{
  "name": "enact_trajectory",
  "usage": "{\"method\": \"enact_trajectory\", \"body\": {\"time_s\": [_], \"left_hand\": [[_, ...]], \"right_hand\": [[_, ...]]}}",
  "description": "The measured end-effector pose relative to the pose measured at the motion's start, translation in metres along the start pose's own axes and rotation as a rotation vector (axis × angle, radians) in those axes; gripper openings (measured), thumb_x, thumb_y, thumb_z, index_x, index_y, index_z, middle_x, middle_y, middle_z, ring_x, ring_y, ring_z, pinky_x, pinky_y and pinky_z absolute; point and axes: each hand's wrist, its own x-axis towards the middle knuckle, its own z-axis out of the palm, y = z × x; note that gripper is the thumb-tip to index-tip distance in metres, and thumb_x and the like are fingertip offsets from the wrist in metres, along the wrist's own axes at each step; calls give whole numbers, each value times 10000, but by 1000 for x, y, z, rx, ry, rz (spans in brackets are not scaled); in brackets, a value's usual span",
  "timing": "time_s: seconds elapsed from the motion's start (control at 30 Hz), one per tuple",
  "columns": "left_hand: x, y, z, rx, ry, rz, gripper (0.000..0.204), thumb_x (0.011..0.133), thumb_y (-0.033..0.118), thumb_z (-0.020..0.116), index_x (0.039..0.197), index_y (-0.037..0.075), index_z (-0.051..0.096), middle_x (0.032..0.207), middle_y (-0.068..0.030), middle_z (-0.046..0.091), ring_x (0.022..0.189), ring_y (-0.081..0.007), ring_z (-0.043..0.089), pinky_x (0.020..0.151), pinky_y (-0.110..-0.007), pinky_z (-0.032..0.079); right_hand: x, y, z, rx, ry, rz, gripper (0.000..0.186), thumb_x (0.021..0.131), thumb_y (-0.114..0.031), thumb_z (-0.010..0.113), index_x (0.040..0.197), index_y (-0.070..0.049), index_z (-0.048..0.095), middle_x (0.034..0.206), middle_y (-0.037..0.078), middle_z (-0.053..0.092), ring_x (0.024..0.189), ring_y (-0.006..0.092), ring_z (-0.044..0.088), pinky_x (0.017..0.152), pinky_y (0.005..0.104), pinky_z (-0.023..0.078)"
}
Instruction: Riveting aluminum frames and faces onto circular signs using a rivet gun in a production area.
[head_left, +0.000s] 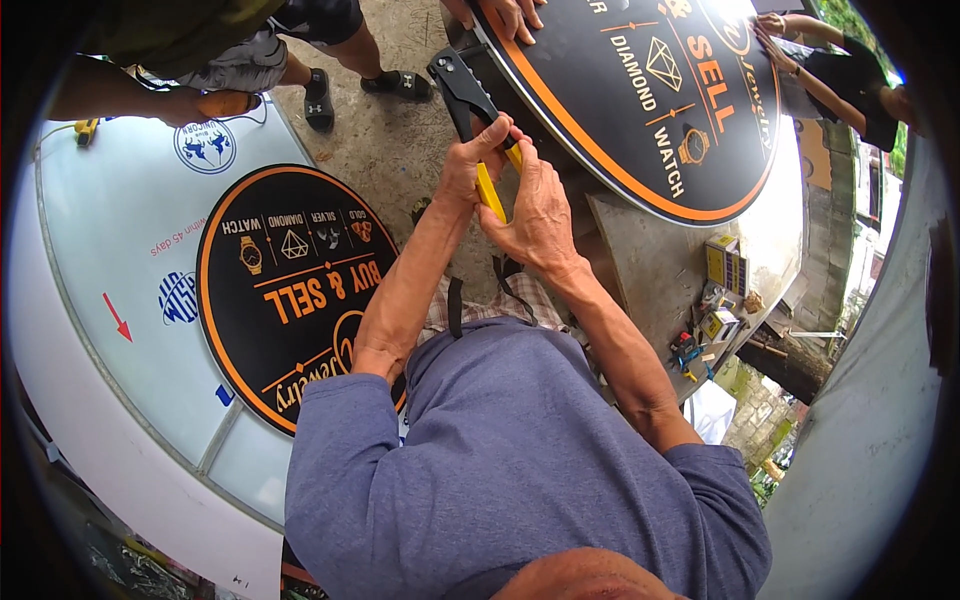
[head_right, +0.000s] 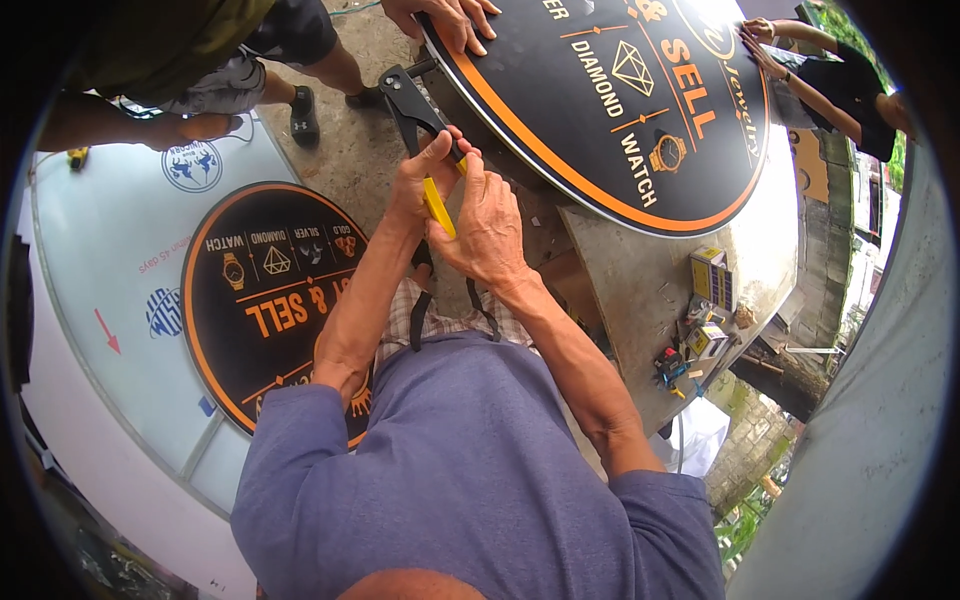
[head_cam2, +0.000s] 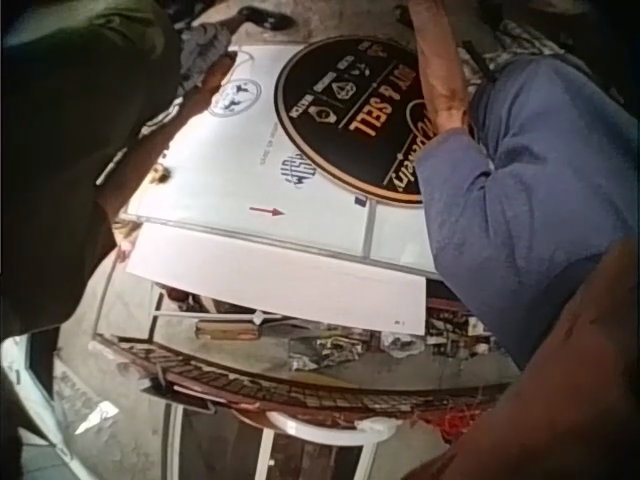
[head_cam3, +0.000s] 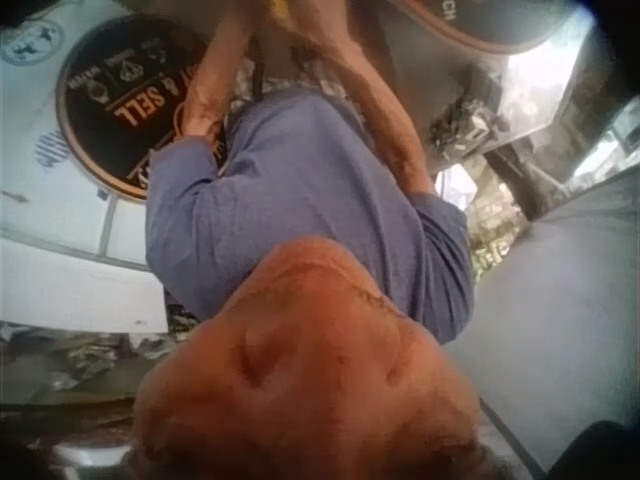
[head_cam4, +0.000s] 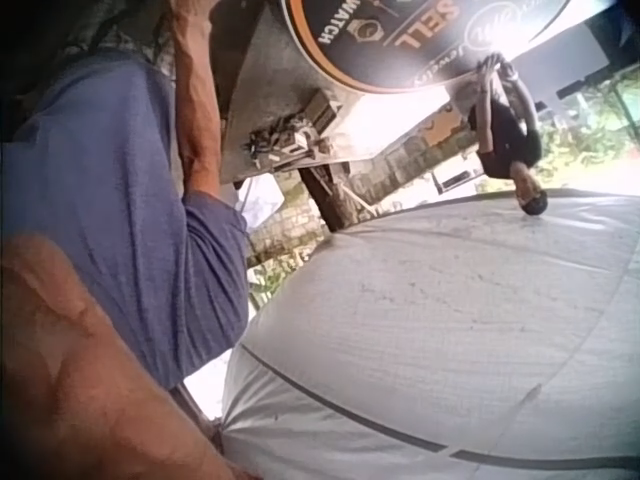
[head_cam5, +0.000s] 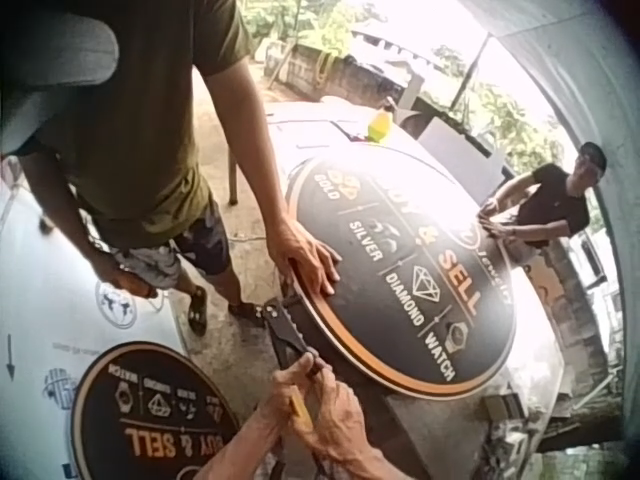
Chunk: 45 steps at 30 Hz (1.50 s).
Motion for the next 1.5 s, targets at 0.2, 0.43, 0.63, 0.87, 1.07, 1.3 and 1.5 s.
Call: {"method": "enact_trajectory", "body": {"time_s": [0.2,0.43,0.63,0.87,1.07,1.3,1.5], "left_hand": [[8,-4,6,230,226,117,217,883,224,825,881,70,672,714,-17,640,639,-133,654,611,-264,532],[22,-8,13,269,256,227,256,870,217,833,775,85,635,683,-14,618,547,-122,604,538,-254,495],[-5,29,1,263,105,109,250,943,129,721,1140,5,627,981,-104,679,903,-219,711,746,-358,612],[-22,120,-3,423,-204,-244,608,866,-91,546,1454,-85,393,1438,-277,494,1303,-472,541,967,-640,572],[-17,98,-7,364,-115,-257,536,916,-19,594,1414,-113,419,1399,-306,522,1261,-450,584,993,-603,566],[-7,39,-4,-48,-184,-198,634,981,461,651,1306,-72,541,1259,-237,621,1358,-433,498,1170,-554,370],[3,32,-10,-20,-148,-150,497,965,422,688,1222,3,614,1083,-149,655,1296,-394,555,1152,-528,384]], "right_hand": [[-1,7,4,111,41,-56,778,785,-110,787,1432,27,377,1263,260,608,1102,424,644,913,464,540],[8,20,7,110,11,-37,613,824,-65,767,1340,-21,438,1223,261,649,999,457,684,845,466,571],[15,22,-4,434,1,-35,680,853,-107,760,1441,-22,429,1245,272,619,1100,450,653,908,448,555],[19,39,-10,80,-14,-34,332,987,-96,591,1304,-24,524,938,189,584,796,389,641,723,491,522],[15,17,5,159,42,28,291,992,-73,568,1278,-34,528,941,198,575,813,402,633,717,493,517],[11,-11,-4,-32,-233,195,1345,656,-858,718,1495,103,293,1245,232,495,1194,361,511,978,487,416],[15,-24,0,-202,-229,182,1494,582,-782,804,1523,179,154,1278,290,479,1200,384,485,991,492,377]]}}
